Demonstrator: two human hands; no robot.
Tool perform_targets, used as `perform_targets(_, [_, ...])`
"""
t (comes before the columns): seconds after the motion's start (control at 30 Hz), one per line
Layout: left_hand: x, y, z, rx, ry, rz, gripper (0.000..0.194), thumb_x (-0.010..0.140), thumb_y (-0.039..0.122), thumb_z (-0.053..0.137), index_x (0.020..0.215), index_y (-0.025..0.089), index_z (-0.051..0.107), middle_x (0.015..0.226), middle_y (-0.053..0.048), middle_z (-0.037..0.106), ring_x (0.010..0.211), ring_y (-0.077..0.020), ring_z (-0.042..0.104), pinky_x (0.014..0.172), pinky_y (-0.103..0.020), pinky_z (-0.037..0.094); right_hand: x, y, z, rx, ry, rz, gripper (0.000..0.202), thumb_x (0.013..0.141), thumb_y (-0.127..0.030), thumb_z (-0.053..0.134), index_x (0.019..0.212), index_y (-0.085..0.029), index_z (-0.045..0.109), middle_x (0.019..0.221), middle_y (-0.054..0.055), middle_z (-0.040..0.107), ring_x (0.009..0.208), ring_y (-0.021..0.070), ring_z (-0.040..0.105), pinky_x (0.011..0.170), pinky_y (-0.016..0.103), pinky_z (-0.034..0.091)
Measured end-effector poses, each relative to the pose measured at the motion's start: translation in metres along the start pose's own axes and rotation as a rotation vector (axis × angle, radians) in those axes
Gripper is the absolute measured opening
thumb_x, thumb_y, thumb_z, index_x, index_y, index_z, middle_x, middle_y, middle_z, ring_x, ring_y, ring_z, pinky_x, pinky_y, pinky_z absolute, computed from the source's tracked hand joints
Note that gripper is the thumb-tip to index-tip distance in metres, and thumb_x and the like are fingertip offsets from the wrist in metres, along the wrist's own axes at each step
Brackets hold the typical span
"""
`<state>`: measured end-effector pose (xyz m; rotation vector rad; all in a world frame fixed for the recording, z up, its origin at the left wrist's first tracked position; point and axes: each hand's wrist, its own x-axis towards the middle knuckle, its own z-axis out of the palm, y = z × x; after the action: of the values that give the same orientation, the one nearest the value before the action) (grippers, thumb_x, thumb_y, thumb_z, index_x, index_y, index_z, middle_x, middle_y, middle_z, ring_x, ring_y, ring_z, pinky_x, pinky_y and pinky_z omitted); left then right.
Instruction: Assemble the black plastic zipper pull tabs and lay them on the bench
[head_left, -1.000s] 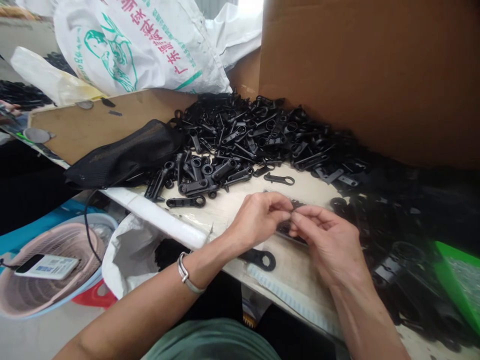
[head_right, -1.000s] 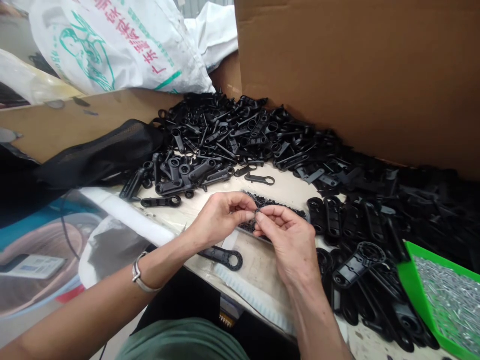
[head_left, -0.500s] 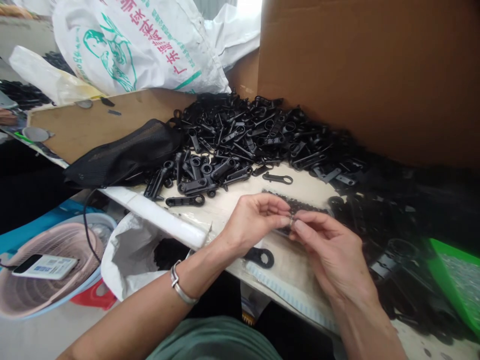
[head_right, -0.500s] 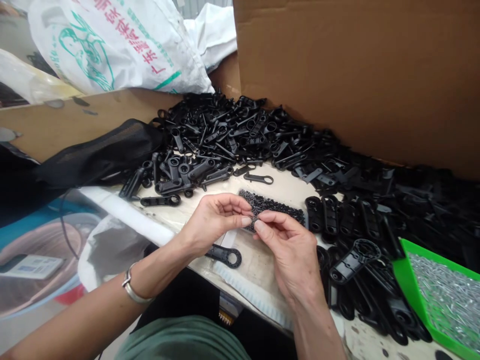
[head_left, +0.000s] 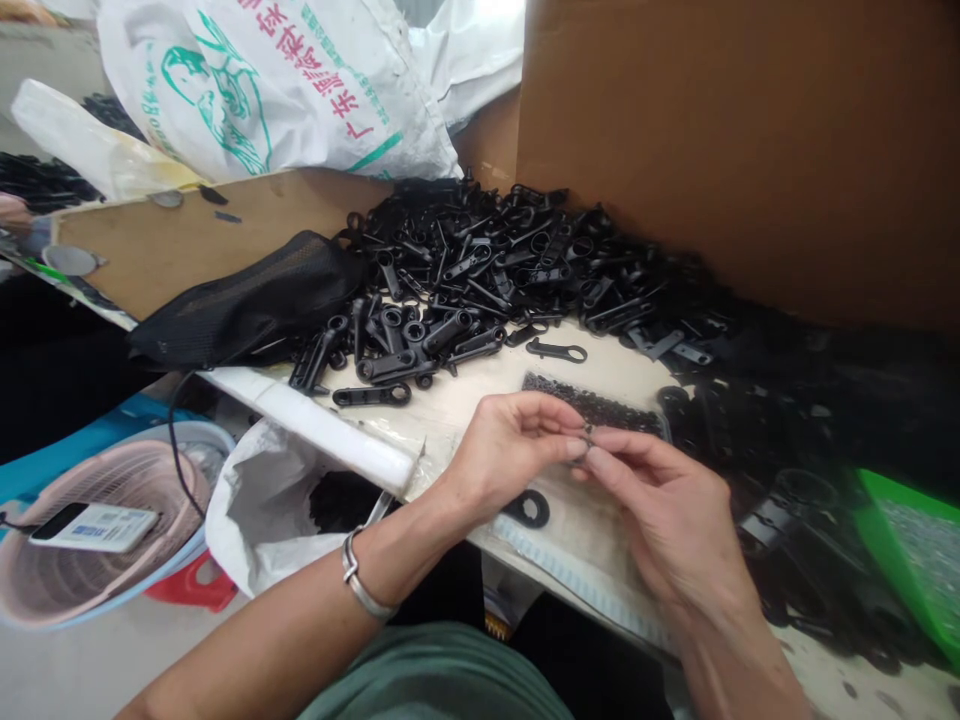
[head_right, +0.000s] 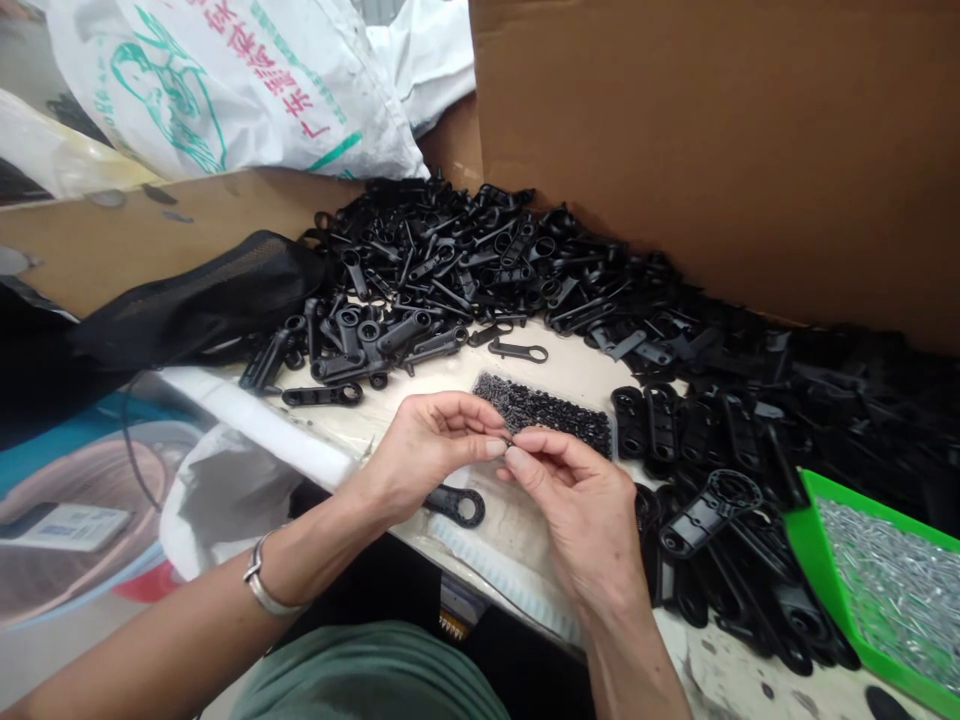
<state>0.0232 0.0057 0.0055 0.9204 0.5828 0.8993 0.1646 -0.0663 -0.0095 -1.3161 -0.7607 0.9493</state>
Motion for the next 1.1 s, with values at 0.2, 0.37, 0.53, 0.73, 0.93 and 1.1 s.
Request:
perform_targets(0.2, [-0.004, 0.0, 0.0, -0.029, 0.042, -0.02, 0.031, 0.055, 0.017, 0.092, 0.078, 0.01, 0.072, 0.074, -0.002, 0.071, 0.07, -0.0101, 0.065, 0.072, -0.023, 0.053, -0.001, -0.004, 0.005, 0.207, -0.073, 0.081, 0.022, 0.063, -0.025, 0.092, 0.077, -0.019, 0.077, 0.074, 0.001, 0.073, 0.062, 0.009, 0.069, 0.066, 0.014, 0.058])
perform_targets(0.37, [-0.007, 0.001, 0.0, -0.036, 0.071, -0.016, 0.03, 0.055, 0.017, 0.091, 0.077, 0.01, 0.072, 0.074, -0.002, 0.072, 0.07, -0.0098, 0.065, 0.072, -0.023, 0.052, -0.003, -0.005, 0.005, 0.257, -0.047, 0.139, 0.025, 0.058, -0.022, 0.094, 0.078, -0.018, 0.079, 0.075, 0.004, 0.077, 0.066, 0.0115, 0.073, 0.071, 0.016, 0.06])
perform_targets(0.53, [-0.008, 0.001, 0.001, -0.02, 0.075, -0.007, 0.029, 0.055, 0.016, 0.09, 0.078, 0.01, 0.073, 0.074, -0.002, 0.072, 0.07, -0.0088, 0.065, 0.072, -0.02, 0.053, -0.004, -0.004, 0.005, 0.256, -0.015, 0.144, 0.025, 0.057, -0.022, 0.094, 0.076, -0.017, 0.079, 0.074, 0.006, 0.077, 0.066, 0.0128, 0.074, 0.07, 0.016, 0.06])
perform_targets(0.73, [-0.009, 0.001, 0.002, -0.06, 0.067, -0.02, 0.029, 0.054, 0.015, 0.091, 0.076, 0.01, 0.072, 0.072, -0.002, 0.071, 0.068, -0.009, 0.065, 0.07, -0.021, 0.053, -0.008, -0.001, 0.006, 0.194, 0.002, 0.057, 0.023, 0.06, -0.023, 0.093, 0.078, -0.017, 0.08, 0.072, 0.006, 0.077, 0.063, 0.0115, 0.072, 0.069, 0.016, 0.06])
perform_targets(0.93, [-0.01, -0.001, 0.001, -0.041, 0.042, -0.016, 0.028, 0.056, 0.016, 0.091, 0.076, 0.01, 0.071, 0.072, -0.002, 0.071, 0.066, -0.0098, 0.066, 0.069, -0.022, 0.054, -0.011, 0.002, 0.005, 0.032, 0.069, -0.063, 0.022, 0.062, -0.026, 0.091, 0.08, -0.02, 0.08, 0.075, 0.004, 0.078, 0.064, 0.0135, 0.073, 0.071, 0.02, 0.062])
perform_targets(1.1, [-0.009, -0.004, 0.0, -0.045, -0.009, -0.002, 0.024, 0.06, 0.014, 0.088, 0.075, 0.011, 0.07, 0.069, -0.001, 0.07, 0.062, -0.0109, 0.066, 0.066, -0.024, 0.056, -0.015, 0.001, 0.004, -0.203, 0.107, -0.191, 0.016, 0.068, -0.028, 0.086, 0.081, -0.024, 0.08, 0.083, 0.002, 0.079, 0.071, 0.0149, 0.075, 0.074, 0.022, 0.062])
